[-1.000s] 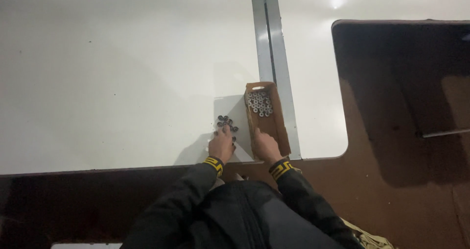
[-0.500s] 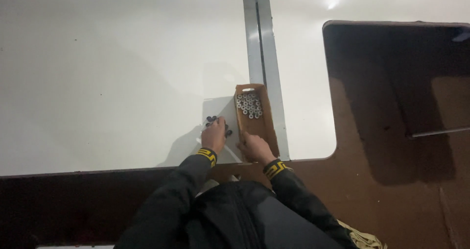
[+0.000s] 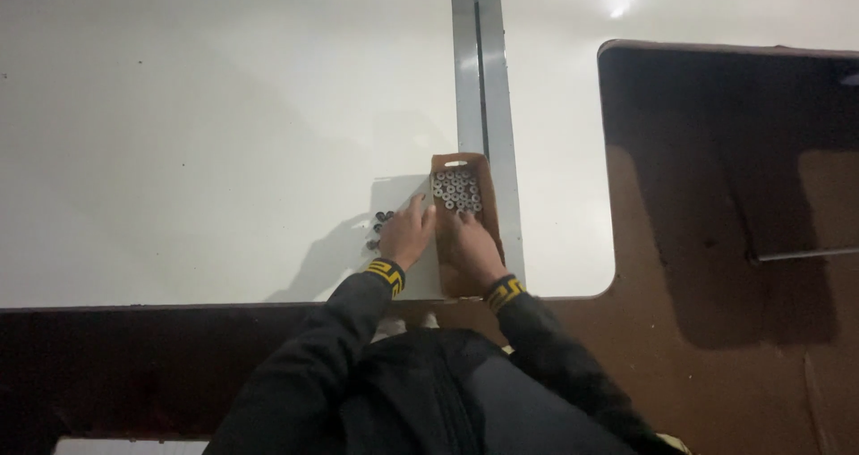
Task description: Picking up small metal rings and inserting them into a cardboard template with pre-punched holes.
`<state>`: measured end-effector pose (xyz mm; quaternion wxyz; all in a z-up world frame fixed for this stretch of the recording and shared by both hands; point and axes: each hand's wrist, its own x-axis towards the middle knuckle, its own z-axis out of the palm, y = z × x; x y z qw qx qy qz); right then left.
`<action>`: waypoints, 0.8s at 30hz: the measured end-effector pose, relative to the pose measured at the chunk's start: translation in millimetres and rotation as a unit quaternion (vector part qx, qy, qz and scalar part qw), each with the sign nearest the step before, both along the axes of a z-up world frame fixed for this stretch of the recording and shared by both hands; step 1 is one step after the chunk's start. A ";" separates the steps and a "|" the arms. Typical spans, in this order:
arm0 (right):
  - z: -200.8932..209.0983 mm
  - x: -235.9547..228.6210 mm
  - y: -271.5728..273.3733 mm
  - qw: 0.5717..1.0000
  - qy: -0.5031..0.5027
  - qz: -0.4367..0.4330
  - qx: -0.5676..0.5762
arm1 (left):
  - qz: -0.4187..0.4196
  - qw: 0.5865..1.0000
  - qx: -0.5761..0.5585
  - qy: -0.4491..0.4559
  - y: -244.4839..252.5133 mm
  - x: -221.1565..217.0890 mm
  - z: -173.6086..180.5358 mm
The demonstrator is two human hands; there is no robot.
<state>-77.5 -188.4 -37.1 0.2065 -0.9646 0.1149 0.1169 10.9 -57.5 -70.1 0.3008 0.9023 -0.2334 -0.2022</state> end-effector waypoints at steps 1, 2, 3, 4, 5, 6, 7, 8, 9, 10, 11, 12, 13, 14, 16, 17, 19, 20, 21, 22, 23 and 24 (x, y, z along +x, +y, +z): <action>14.6 4.5 1.0 1.000 -0.001 -0.001 0.001 | -0.001 1.000 0.001 -0.001 -2.5 2.2 -1.2; 29.4 9.1 2.1 0.999 -0.003 0.039 -0.036 | -0.012 1.000 0.011 0.000 -4.9 4.6 -2.3; 44.5 13.9 2.5 0.994 -0.006 0.079 -0.075 | -0.024 1.000 0.019 0.000 -8.2 7.7 -3.1; 23.0 26.2 -4.9 0.994 -0.008 0.077 -0.075 | -0.026 0.999 0.019 -0.002 -10.9 11.5 5.3; 0.8 37.1 -10.6 0.996 0.005 0.051 -0.072 | -0.039 0.999 0.034 -0.005 -11.8 13.5 13.2; -21.4 48.2 -16.2 0.997 0.019 0.026 -0.068 | -0.052 0.997 0.049 -0.008 -12.6 15.7 21.2; -24.7 53.6 -15.8 0.997 0.019 0.025 -0.068 | -0.053 0.997 0.049 -0.008 -13.7 17.5 20.4; -27.8 59.2 -15.4 0.996 0.039 0.020 -0.077 | -0.058 0.998 0.022 0.007 -14.8 19.5 19.6; -30.2 69.1 -18.1 0.994 0.057 0.015 -0.088 | -0.063 0.998 -0.005 0.020 -18.9 25.7 19.5; -26.4 70.9 -16.7 0.994 0.055 0.014 -0.089 | -0.063 0.998 -0.007 0.018 -24.5 30.2 11.1; -23.4 69.4 -11.3 0.993 0.073 0.003 -0.087 | -0.080 0.997 -0.008 0.021 -26.3 31.9 2.2; -20.9 67.9 -5.3 0.992 0.092 -0.008 -0.084 | -0.097 0.995 -0.009 0.024 -27.6 33.6 -7.2; -11.4 62.0 2.3 0.992 0.096 -0.010 -0.082 | -0.100 0.995 -0.008 0.028 -22.1 29.1 0.0; -1.4 56.9 9.2 0.987 0.128 0.005 -0.101 | -0.093 0.994 -0.013 0.050 -17.5 25.3 7.5; 7.9 55.1 5.2 0.980 0.154 0.016 -0.124 | -0.089 0.994 -0.023 0.066 -23.4 35.9 11.5; -0.3 44.3 6.0 0.985 0.129 0.026 -0.114 | -0.089 0.993 -0.033 0.067 -22.7 36.8 0.8; 12.0 26.2 17.7 0.989 0.099 0.028 -0.108 | -0.097 0.992 -0.046 0.064 -16.4 36.6 7.4; 33.4 17.9 29.5 0.984 0.129 0.043 -0.114 | -0.097 0.990 -0.052 0.085 -9.8 34.4 25.8; 57.1 4.0 42.4 0.978 0.159 0.061 -0.122 | -0.094 0.988 -0.059 0.106 -1.9 26.3 46.5; 46.6 3.7 30.3 0.978 0.156 0.055 -0.127 | -0.100 0.988 -0.064 0.102 -14.7 34.2 37.7; 31.0 -3.0 31.2 0.977 0.160 0.055 -0.130 | -0.103 0.987 -0.066 0.101 -12.8 34.6 24.2; 14.3 -9.2 32.2 0.976 0.164 0.056 -0.134 | -0.106 0.987 -0.068 0.100 -11.0 35.5 9.4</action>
